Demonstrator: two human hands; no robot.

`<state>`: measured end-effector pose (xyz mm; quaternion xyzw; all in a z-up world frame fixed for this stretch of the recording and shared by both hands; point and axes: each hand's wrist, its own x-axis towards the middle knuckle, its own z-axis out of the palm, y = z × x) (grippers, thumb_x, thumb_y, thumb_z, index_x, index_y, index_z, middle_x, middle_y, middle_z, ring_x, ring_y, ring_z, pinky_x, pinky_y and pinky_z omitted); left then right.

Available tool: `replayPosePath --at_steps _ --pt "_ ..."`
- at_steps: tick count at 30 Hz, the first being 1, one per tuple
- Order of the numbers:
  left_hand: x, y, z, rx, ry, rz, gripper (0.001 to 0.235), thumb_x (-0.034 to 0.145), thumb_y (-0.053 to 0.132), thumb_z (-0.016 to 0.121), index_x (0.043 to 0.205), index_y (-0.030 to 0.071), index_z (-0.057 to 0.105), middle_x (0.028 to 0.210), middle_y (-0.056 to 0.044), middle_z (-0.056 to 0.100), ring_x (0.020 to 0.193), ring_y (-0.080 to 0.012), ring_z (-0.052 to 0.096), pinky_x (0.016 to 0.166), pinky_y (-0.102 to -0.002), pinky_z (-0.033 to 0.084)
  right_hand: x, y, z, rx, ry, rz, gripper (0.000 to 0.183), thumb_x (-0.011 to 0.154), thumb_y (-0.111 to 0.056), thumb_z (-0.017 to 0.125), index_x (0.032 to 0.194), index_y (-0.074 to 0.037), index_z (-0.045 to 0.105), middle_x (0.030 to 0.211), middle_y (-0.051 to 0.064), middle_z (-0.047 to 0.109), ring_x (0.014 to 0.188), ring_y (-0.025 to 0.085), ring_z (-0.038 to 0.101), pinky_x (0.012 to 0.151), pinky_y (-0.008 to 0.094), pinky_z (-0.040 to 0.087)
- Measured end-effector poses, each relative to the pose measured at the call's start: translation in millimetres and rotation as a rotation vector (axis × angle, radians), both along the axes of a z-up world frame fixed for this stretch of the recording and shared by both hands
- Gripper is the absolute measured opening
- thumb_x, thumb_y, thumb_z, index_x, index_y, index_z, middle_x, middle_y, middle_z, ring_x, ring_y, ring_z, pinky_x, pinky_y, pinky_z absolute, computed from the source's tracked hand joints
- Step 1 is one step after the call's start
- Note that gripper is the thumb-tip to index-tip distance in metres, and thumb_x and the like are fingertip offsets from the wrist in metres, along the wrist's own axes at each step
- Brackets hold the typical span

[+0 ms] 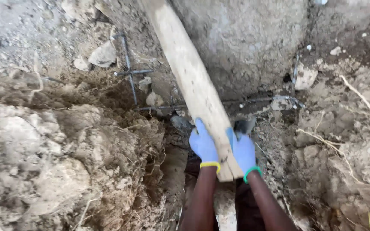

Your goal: Compacting wet concrete in a trench using a wooden plank

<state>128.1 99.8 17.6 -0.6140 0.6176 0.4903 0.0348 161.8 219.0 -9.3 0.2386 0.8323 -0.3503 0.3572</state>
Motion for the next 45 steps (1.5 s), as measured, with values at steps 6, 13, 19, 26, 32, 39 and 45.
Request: replayPosePath --at_steps 6,13,19,26,32,39,45 --pt "75 -22 -18 0.068 -0.27 -0.035 0.055 0.102 0.054 0.056 0.068 0.01 0.056 0.069 -0.005 0.061 0.069 -0.0184 0.053 0.069 -0.036 0.044 92 -8 -22 0.048 -0.233 -0.056 0.063 0.104 -0.06 0.049 0.077 -0.005 0.065 0.082 0.027 0.073 0.082 0.05 0.06 0.079 0.049 0.045" --pt "-3 -52 -18 0.049 -0.081 -0.07 0.043 0.099 0.044 0.063 0.069 0.016 0.05 0.07 0.001 0.053 0.069 -0.0139 0.045 0.069 -0.032 0.04 39 -29 -49 -0.067 -0.031 -0.222 0.059 0.111 -0.048 0.055 0.069 -0.007 0.05 0.065 0.01 0.049 0.074 0.018 0.035 0.068 0.044 0.035" --pt "-83 -88 -3 0.005 -0.001 -0.026 0.052 0.1 0.043 0.063 0.06 0.022 0.037 0.059 0.005 0.038 0.059 -0.0133 0.031 0.064 -0.032 0.032 -85 -73 -12 -0.16 -0.129 -0.148 0.067 0.108 -0.067 0.045 0.068 -0.014 0.046 0.064 0.003 0.052 0.067 0.016 0.04 0.063 0.038 0.038" --pt "13 -59 17 -0.025 -0.208 -0.135 0.054 0.104 0.053 0.045 0.094 0.005 0.068 0.094 -0.016 0.075 0.086 -0.0318 0.069 0.079 -0.047 0.05 1 -56 27 -0.012 -0.371 -0.052 0.077 0.104 -0.068 0.041 0.089 0.0 0.072 0.087 0.027 0.076 0.079 0.038 0.062 0.085 0.047 0.049" --pt "135 -6 -14 -0.055 -0.394 -0.139 0.06 0.105 0.054 0.044 0.091 0.003 0.071 0.096 -0.024 0.078 0.09 -0.0474 0.069 0.082 -0.054 0.05 115 -4 31 0.159 -0.47 -0.016 0.071 0.1 -0.068 0.047 0.091 -0.004 0.076 0.084 0.026 0.073 0.086 0.037 0.066 0.089 0.046 0.051" --pt "104 -5 -9 -0.059 -0.253 -0.264 0.051 0.099 0.052 0.056 0.084 0.006 0.068 0.083 -0.018 0.077 0.076 -0.039 0.069 0.073 -0.051 0.05 149 21 -11 -0.029 -0.189 -0.417 0.051 0.112 -0.038 0.056 0.092 0.007 0.071 0.08 0.019 0.07 0.084 0.02 0.057 0.074 0.043 0.051" --pt "8 -25 -5 -0.017 -0.015 -0.376 0.052 0.101 0.054 0.066 0.079 0.007 0.066 0.077 -0.02 0.07 0.083 -0.0416 0.072 0.077 -0.05 0.052 69 5 -13 -0.184 0.118 -0.399 0.057 0.122 -0.039 0.044 0.071 -0.015 0.046 0.064 0.004 0.052 0.069 0.015 0.044 0.075 0.036 0.044"
